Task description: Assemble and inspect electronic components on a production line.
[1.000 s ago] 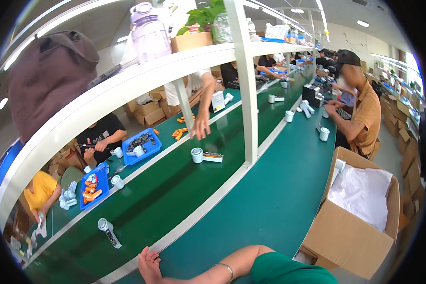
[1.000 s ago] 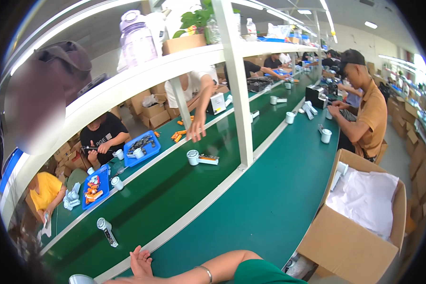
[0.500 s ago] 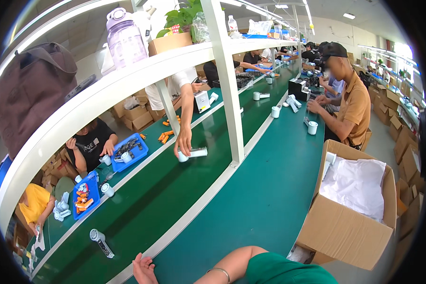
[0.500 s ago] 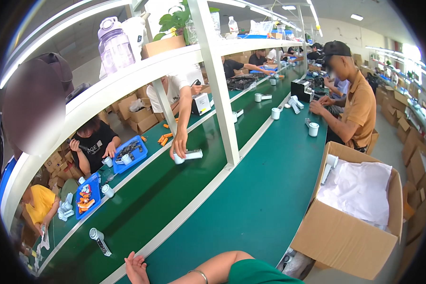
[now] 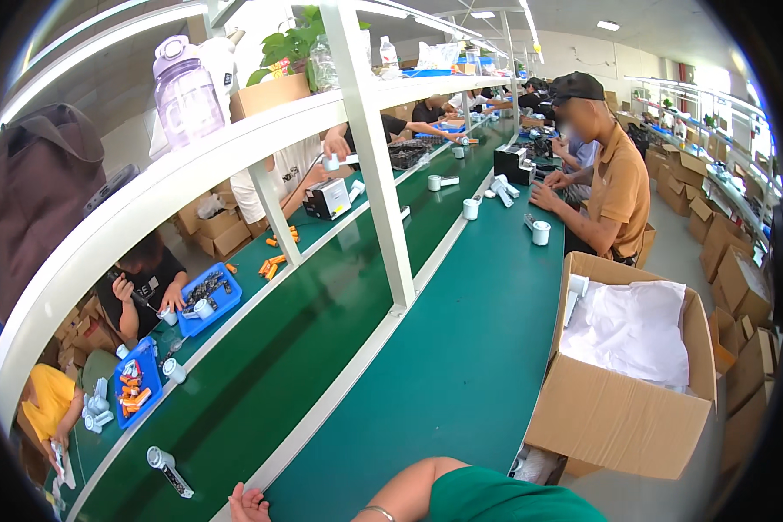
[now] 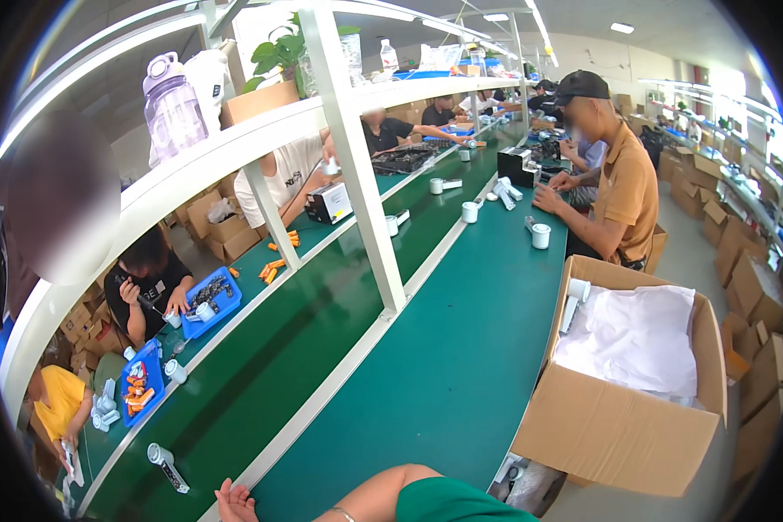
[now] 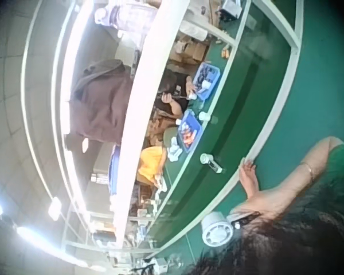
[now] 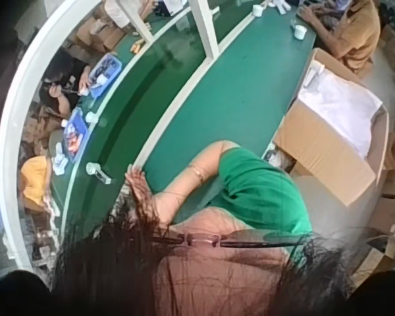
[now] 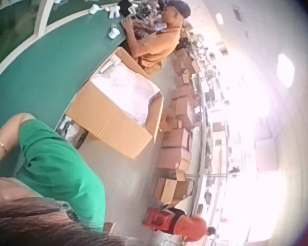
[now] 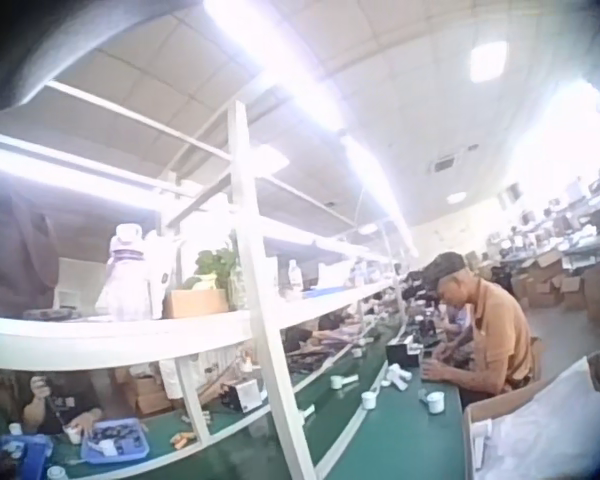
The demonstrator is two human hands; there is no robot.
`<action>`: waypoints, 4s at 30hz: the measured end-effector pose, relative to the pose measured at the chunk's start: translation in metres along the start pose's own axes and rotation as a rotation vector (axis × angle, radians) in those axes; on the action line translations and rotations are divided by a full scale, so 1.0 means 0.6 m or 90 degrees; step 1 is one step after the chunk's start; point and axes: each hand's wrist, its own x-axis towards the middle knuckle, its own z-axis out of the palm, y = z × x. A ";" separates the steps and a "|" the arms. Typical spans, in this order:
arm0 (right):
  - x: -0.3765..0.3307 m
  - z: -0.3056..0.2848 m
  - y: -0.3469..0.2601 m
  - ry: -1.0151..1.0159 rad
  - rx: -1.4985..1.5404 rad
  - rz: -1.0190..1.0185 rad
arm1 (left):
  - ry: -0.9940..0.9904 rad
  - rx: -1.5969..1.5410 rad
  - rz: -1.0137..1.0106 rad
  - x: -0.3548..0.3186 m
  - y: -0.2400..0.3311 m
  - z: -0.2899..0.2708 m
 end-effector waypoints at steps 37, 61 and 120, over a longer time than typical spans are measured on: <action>0.024 -0.040 -0.095 0.351 0.092 0.317 | 0.087 -0.100 -0.050 0.005 0.004 0.012; 0.060 -0.044 0.000 0.238 0.116 0.180 | 0.106 0.069 0.050 0.013 -0.006 0.021; -0.087 -0.051 0.297 -0.154 -0.436 0.183 | 0.095 0.005 -0.023 0.021 -0.016 0.030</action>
